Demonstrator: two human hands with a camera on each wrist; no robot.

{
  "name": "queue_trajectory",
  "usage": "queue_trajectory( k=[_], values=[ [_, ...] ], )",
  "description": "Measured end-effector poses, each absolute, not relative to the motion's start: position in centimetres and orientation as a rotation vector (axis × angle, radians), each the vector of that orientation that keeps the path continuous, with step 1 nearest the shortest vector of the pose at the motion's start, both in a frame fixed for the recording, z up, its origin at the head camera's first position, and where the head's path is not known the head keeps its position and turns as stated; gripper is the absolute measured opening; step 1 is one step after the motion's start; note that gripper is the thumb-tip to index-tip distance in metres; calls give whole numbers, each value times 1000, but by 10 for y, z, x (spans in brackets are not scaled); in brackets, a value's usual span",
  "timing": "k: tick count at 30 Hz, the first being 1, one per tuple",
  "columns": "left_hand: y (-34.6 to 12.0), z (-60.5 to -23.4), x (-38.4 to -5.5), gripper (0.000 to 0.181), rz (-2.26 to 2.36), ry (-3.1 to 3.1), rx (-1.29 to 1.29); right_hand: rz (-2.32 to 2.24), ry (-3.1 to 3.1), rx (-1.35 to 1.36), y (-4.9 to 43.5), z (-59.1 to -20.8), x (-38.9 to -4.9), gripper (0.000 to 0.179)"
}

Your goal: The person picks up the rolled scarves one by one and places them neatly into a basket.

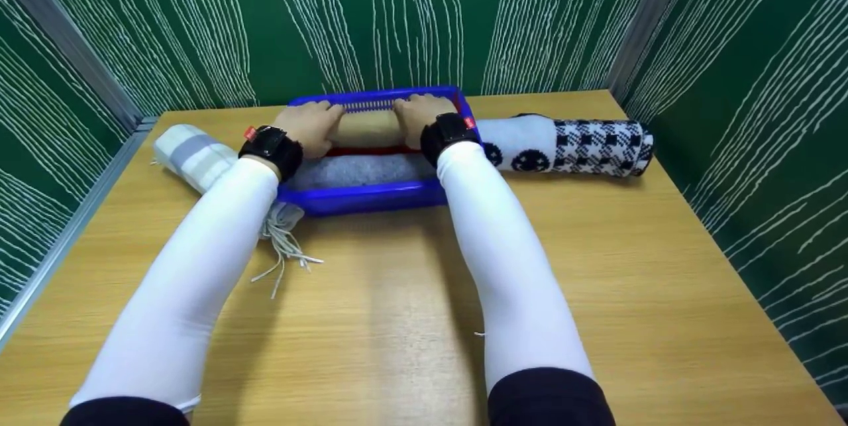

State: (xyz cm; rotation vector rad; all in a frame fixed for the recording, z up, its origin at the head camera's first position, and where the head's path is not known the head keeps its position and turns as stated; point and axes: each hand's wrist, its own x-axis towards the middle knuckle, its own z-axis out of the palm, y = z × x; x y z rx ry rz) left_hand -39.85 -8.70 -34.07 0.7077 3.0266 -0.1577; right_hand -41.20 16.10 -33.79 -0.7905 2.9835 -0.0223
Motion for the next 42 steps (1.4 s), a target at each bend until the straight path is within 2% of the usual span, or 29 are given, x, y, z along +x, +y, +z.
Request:
queue_trajectory(
  k=[14, 24, 36, 42],
  values=[
    [-87, -339, -400, 34, -255, 3116, 669, 25, 3238, -821, 157, -336, -405, 19],
    [-85, -342, -404, 32, -183, 3109, 659, -15, 3238, -813, 151, -337, -406, 21],
    [-86, -338, -405, 43, -79, 3049, 626, -164, 3154, -744, 153, -340, -410, 19],
    [-88, -341, -405, 47, -43, 2990, 595, -154, 3094, -700, 153, -343, -413, 29]
  ],
)
